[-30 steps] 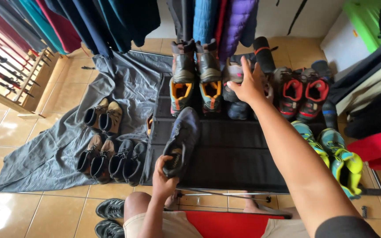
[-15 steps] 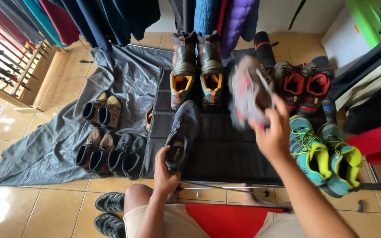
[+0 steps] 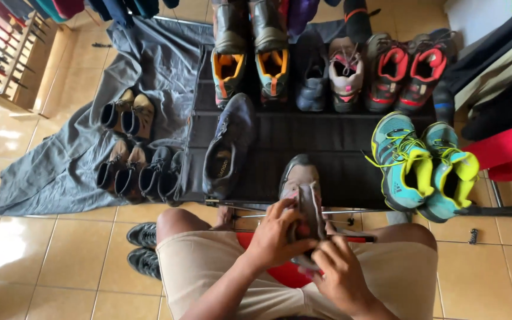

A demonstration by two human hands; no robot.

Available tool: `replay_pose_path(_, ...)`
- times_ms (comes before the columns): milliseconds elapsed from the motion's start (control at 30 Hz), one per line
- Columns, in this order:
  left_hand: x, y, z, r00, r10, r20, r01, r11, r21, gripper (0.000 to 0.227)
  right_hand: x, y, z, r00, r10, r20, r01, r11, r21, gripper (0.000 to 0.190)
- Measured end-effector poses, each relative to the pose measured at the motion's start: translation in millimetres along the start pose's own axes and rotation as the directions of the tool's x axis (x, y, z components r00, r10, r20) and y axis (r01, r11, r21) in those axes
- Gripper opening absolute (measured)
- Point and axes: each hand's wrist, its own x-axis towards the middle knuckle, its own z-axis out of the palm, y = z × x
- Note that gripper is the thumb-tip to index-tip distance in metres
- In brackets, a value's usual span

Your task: The person sits on a low seat and laces a gray hiking shoe by hand. They thread the laces through the eyelets, pull them tight, and tie a knot. The person briefly picks up another shoe from a nearby rack and places it back before continuing to lace the first shoe.

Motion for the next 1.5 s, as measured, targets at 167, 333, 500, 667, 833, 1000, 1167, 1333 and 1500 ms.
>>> replay_pose_path(167, -19.8, -12.5, 30.0, 0.999, 0.007, 0.038, -0.014, 0.978, 0.209, 0.056, -22.8, -7.1, -2.9, 0.957, 0.118, 0.266, -0.179, 0.959, 0.22, 0.025)
replay_pose_path(333, -17.5, -16.4, 27.3, 0.99, 0.133, -0.034, -0.115, 0.94, 0.321, 0.05, -27.6, 2.3, -3.4, 0.923, 0.245, 0.297, -0.309, 0.932, 0.191, 0.045)
replay_pose_path(500, -3.2, -15.9, 15.3, 0.897, 0.298, -0.327, -0.281, 0.955, 0.098, 0.017, -25.4, 5.2, -5.4, 0.862, 0.365, 0.352, -0.36, 0.929, -0.082, 0.027)
replay_pose_path(667, 17.4, -1.5, 4.2, 0.939, 0.2, -0.28, -0.202, 0.979, 0.02, 0.026, 4.1, 2.2, 30.1, 0.899, 0.052, 0.436, 0.089, 0.951, -0.298, 0.018)
replay_pose_path(833, 28.8, -4.6, 3.5, 0.95, 0.13, -0.284, -0.132, 0.991, 0.01, 0.025, 20.1, 23.5, 73.7, 0.885, -0.015, 0.465, 0.283, 0.81, -0.514, 0.023)
replay_pose_path(1000, 35.4, -2.3, -3.0, 0.92, 0.147, -0.364, -0.171, 0.985, -0.032, 0.026, 41.9, 23.9, 83.2, 0.912, 0.239, 0.332, -0.017, 0.834, -0.551, 0.024)
replay_pose_path(1167, 34.5, 6.3, -11.6, 0.914, 0.13, -0.384, -0.173, 0.982, -0.079, 0.028, 36.9, 22.0, 78.6, 0.851, 0.383, 0.359, -0.212, 0.877, -0.431, 0.021)
replay_pose_path(1333, 9.6, 24.4, -9.7, 0.962, 0.052, -0.269, -0.066, 0.997, -0.041, 0.028, 22.0, 24.5, 18.8, 0.846, 0.13, 0.517, -0.059, 0.987, -0.151, 0.044)
replay_pose_path(1500, -16.7, 14.2, 25.7, 0.927, 0.306, -0.215, -0.262, 0.942, 0.21, 0.028, 10.6, 26.8, -24.3, 0.922, 0.01, 0.386, -0.114, 0.962, 0.249, 0.011)
